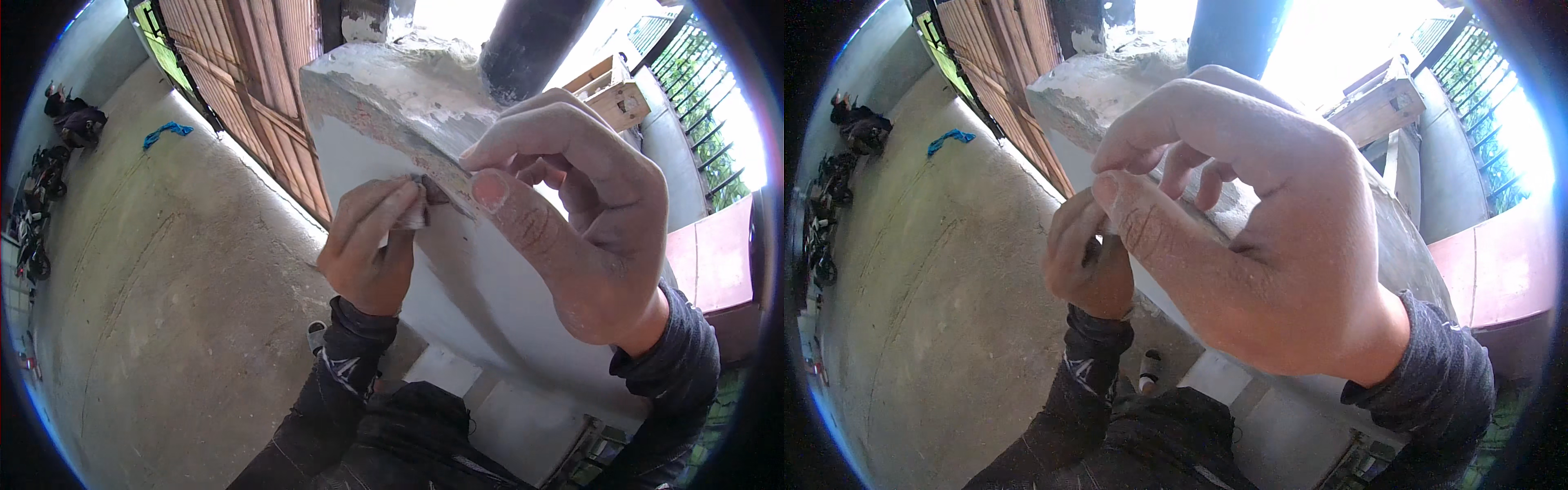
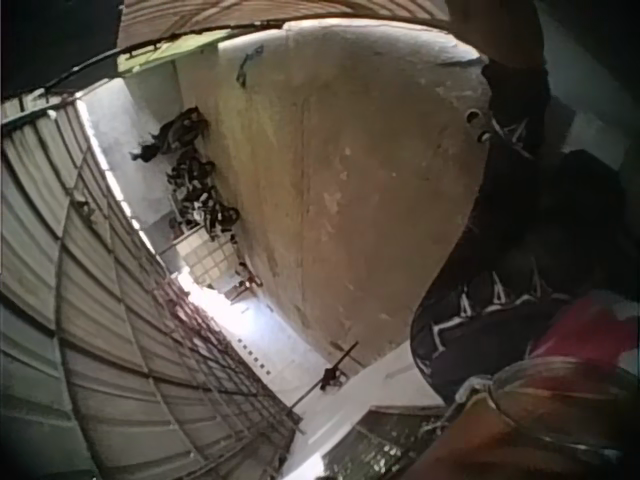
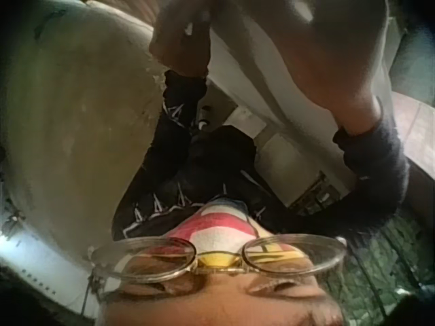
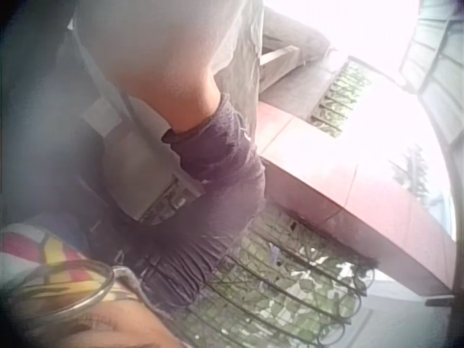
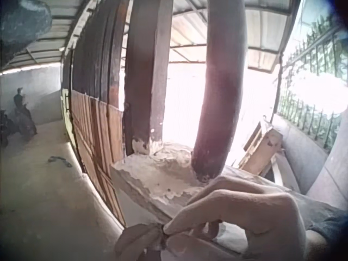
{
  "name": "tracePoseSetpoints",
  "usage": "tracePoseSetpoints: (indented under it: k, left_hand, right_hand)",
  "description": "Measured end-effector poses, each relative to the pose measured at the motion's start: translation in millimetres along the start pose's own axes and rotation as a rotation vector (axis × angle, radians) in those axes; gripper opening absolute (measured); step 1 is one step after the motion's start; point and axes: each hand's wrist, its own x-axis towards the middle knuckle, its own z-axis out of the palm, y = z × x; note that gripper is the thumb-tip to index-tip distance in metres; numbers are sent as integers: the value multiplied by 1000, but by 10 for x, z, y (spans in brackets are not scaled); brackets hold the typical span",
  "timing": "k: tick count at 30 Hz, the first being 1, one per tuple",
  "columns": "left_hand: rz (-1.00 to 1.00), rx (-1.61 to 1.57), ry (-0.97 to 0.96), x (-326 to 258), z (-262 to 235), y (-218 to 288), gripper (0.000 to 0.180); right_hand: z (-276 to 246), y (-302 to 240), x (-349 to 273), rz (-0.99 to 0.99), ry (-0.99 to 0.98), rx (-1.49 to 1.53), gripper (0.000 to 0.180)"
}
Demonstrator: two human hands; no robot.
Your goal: Sand the corner of a plastered wall using sandpaper.
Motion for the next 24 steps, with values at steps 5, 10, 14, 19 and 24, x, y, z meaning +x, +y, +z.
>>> tracePoseSetpoints:
  k: [5, 10, 14, 19, 24]
  left_hand:
    - [-80, -156, 54, 25, 30, -8, 30]
    - [-366, -412, 80, 9, -7, 145, 20]
    - [-285, -133, -99, 47, -98, 88, 20]
    - [-231, -207, -322, 188, -141, 106, 16]
    - [-214, -191, -460, 295, -215, 86, 13]
  right_hand:
    - [90, -89, -20, -45, 22, -166, 18]
    - [-51, 73, 15, -57, -91, -93, 19]
    - [82, -29, -25, -80, 5, -192, 18]
    - [57, 25, -36, -29, -22, -134, 17]
    - [89, -38, -37, -43, -14, -176, 18]
